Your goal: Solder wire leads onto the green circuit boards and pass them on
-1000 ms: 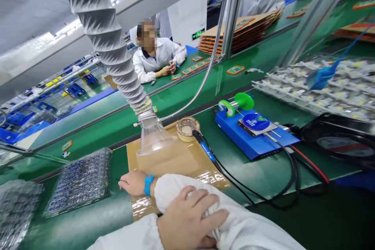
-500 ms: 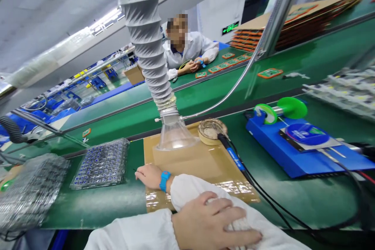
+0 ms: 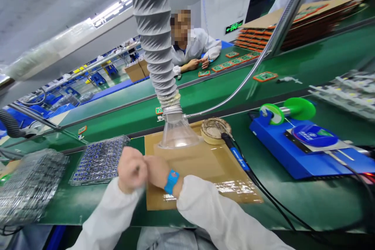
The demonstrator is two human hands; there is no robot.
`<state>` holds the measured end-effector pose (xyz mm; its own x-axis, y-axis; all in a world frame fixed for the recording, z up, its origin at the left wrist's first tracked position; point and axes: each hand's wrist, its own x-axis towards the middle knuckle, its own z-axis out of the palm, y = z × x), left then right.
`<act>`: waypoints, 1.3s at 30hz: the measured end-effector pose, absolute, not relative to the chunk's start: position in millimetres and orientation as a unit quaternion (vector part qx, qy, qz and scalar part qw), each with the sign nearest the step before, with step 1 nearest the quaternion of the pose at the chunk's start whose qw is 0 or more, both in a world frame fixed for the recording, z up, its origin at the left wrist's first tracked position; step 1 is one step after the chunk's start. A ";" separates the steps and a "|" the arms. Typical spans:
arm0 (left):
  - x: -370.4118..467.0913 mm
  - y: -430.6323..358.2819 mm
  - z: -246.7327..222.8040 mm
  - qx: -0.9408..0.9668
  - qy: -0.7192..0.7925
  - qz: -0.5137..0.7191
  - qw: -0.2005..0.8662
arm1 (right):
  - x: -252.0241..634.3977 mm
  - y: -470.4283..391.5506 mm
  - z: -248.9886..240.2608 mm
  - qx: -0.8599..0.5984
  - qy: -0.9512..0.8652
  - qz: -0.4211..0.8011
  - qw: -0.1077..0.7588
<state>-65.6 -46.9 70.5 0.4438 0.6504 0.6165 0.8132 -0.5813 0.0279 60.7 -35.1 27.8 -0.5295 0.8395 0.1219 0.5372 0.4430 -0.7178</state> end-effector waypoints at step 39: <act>-70.7 -17.7 -12.3 -0.679 -0.456 -0.339 -0.465 | 142.0 -83.9 -28.5 -0.299 -0.794 0.371 0.377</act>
